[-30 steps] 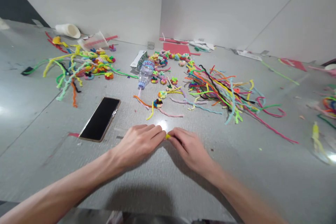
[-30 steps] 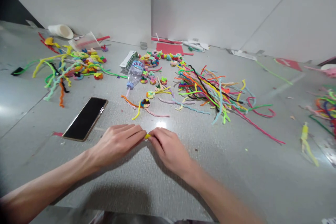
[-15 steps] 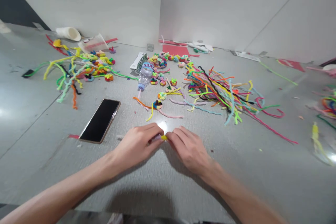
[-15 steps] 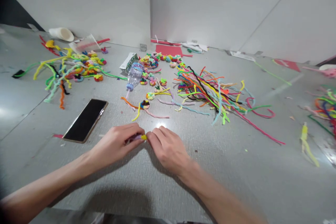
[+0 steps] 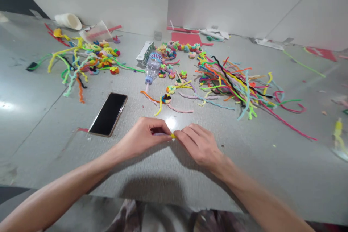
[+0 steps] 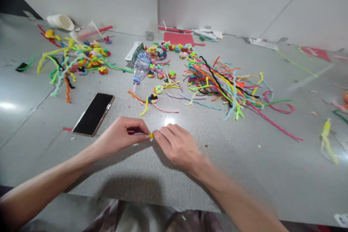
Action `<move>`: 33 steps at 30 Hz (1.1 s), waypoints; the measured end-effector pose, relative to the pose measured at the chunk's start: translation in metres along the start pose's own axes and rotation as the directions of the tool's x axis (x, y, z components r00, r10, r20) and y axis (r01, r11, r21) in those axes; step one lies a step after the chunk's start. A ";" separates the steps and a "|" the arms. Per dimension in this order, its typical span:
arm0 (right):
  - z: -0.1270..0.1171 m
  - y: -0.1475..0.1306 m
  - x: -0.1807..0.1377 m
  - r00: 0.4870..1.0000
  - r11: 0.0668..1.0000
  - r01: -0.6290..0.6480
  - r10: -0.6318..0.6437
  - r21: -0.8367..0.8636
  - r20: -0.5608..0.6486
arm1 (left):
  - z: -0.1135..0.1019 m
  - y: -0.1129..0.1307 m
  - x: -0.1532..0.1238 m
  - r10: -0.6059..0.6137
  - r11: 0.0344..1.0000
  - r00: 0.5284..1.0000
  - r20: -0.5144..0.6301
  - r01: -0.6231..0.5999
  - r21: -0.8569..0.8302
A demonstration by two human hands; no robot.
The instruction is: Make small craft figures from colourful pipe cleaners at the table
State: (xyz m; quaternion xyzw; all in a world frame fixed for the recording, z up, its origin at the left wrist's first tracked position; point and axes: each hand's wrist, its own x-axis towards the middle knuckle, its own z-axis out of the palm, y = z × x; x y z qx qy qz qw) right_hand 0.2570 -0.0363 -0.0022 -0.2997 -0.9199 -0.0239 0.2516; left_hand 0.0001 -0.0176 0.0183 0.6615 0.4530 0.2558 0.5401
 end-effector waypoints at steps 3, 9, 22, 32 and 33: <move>-0.001 0.002 -0.002 0.998 0.996 -0.020 0.014 0.092 0.066 | -0.001 0.000 -0.001 0.050 0.999 0.998 0.030 -0.050 0.006; 0.001 0.006 -0.006 0.994 0.984 -0.002 -0.017 0.176 0.108 | -0.003 0.006 -0.001 0.062 0.997 0.994 0.093 -0.066 0.043; 0.011 0.027 -0.009 0.995 0.995 0.026 -0.035 0.100 0.097 | 0.006 -0.003 0.000 -0.108 0.980 0.960 0.260 0.147 -0.135; 0.026 0.047 -0.006 0.938 0.944 -0.320 0.304 0.081 0.164 | -0.020 -0.012 0.025 -0.174 0.609 0.971 -0.165 -0.026 -0.793; 0.029 0.047 -0.005 0.938 0.949 -0.306 0.288 0.070 0.195 | -0.022 -0.012 0.026 -0.168 0.592 0.967 -0.189 -0.054 -0.804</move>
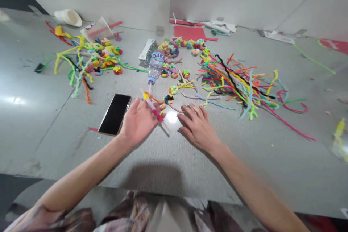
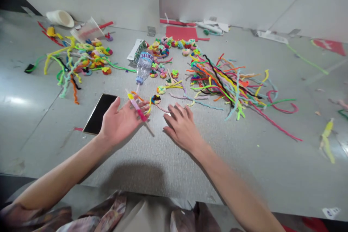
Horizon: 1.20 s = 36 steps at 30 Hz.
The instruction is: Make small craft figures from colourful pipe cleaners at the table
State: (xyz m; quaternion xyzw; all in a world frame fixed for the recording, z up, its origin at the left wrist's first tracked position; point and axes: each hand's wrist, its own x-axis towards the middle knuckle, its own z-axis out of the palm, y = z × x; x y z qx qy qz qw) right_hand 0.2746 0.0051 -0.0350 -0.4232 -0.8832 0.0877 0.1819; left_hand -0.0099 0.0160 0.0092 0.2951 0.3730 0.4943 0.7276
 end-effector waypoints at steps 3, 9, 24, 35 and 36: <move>0.003 0.004 -0.001 0.999 1.000 0.027 -0.028 -0.002 -0.017 | -0.002 -0.003 -0.001 -0.004 0.999 1.000 -0.005 0.003 -0.047; -0.003 0.010 -0.011 0.996 1.000 -0.021 0.021 0.007 -0.082 | -0.004 -0.023 -0.007 -0.036 0.992 0.999 0.017 0.034 0.124; 0.002 0.004 -0.015 0.953 0.957 -0.216 0.249 0.192 -0.172 | 0.008 -0.008 -0.031 0.137 0.634 0.931 0.337 -0.344 0.692; -0.006 0.009 -0.014 0.952 0.931 -0.205 0.261 0.302 -0.158 | 0.029 -0.031 -0.048 0.083 -0.350 0.876 0.475 -0.420 0.837; -0.005 0.010 -0.014 0.950 0.927 -0.211 0.269 0.309 -0.156 | 0.033 -0.039 -0.055 0.056 -0.423 0.914 0.401 -0.342 0.839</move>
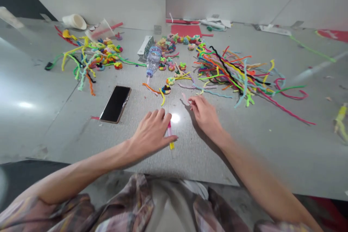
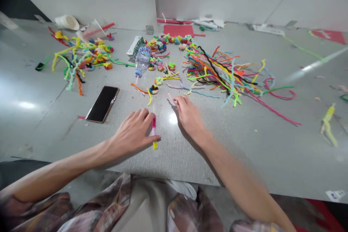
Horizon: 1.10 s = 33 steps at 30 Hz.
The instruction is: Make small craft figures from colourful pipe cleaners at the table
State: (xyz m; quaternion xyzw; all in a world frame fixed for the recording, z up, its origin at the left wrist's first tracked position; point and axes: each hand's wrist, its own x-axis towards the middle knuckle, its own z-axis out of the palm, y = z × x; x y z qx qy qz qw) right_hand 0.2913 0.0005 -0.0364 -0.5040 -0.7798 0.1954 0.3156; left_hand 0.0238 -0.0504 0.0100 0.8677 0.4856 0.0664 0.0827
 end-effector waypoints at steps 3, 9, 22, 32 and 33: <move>0.002 0.004 0.001 1.000 1.000 -0.010 0.010 0.021 -0.002 | 0.005 0.016 -0.006 -0.097 0.993 0.983 0.158 0.086 0.077; 0.003 0.006 0.000 0.997 0.990 0.029 -0.018 0.136 -0.076 | 0.001 0.009 0.028 -0.099 0.995 0.982 0.158 0.095 0.034; 0.004 -0.010 -0.005 0.984 0.964 0.082 -0.039 0.251 -0.174 | 0.013 -0.024 0.070 -0.102 0.274 0.973 0.205 0.226 -0.935; 0.003 -0.033 -0.012 0.989 0.972 0.134 -0.117 0.194 -0.095 | 0.012 -0.025 0.049 -0.114 0.715 0.964 -0.242 -0.090 -0.694; 0.002 -0.034 -0.012 0.988 0.972 0.137 -0.120 0.191 -0.098 | 0.013 -0.024 0.047 -0.100 0.717 0.965 -0.244 -0.100 -0.690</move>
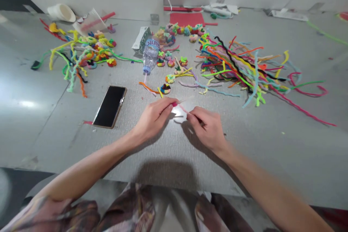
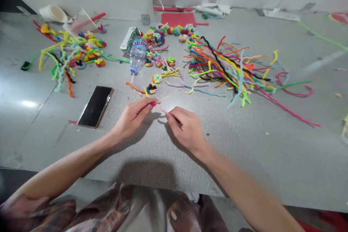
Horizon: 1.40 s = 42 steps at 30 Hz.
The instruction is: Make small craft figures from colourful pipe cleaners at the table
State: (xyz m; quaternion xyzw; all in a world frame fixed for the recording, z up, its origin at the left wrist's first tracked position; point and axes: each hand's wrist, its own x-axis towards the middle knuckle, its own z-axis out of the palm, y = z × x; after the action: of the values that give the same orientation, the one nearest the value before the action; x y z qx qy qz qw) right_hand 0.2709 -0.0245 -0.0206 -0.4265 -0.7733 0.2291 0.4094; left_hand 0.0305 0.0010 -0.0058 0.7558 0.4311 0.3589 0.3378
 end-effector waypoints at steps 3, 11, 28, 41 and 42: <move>-0.001 -0.002 0.000 1.000 1.000 0.014 -0.014 0.001 -0.015 | 0.001 0.003 -0.004 0.051 0.999 0.999 0.020 -0.051 0.015; -0.003 -0.006 -0.001 0.994 0.995 0.098 -0.096 0.029 -0.056 | -0.004 0.010 -0.006 0.007 1.000 0.999 -0.049 -0.008 -0.009; -0.002 -0.009 -0.001 0.986 0.987 0.158 -0.160 -0.043 -0.046 | -0.004 0.016 -0.010 -0.079 0.995 0.984 0.157 0.068 0.073; 0.000 -0.006 -0.002 0.981 0.980 0.191 -0.192 -0.051 -0.025 | -0.004 0.024 -0.015 0.092 0.991 0.983 0.159 -0.105 0.080; 0.000 -0.006 -0.003 0.981 0.981 0.191 -0.192 -0.048 -0.022 | -0.004 0.025 -0.016 0.101 0.991 0.983 0.156 -0.114 0.077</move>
State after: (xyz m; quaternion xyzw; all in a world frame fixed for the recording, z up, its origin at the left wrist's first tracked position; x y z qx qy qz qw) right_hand 0.2689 -0.0298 -0.0175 -0.3625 -0.8102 0.1653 0.4300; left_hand 0.0316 -0.0222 0.0125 0.8167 0.3779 0.2994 0.3171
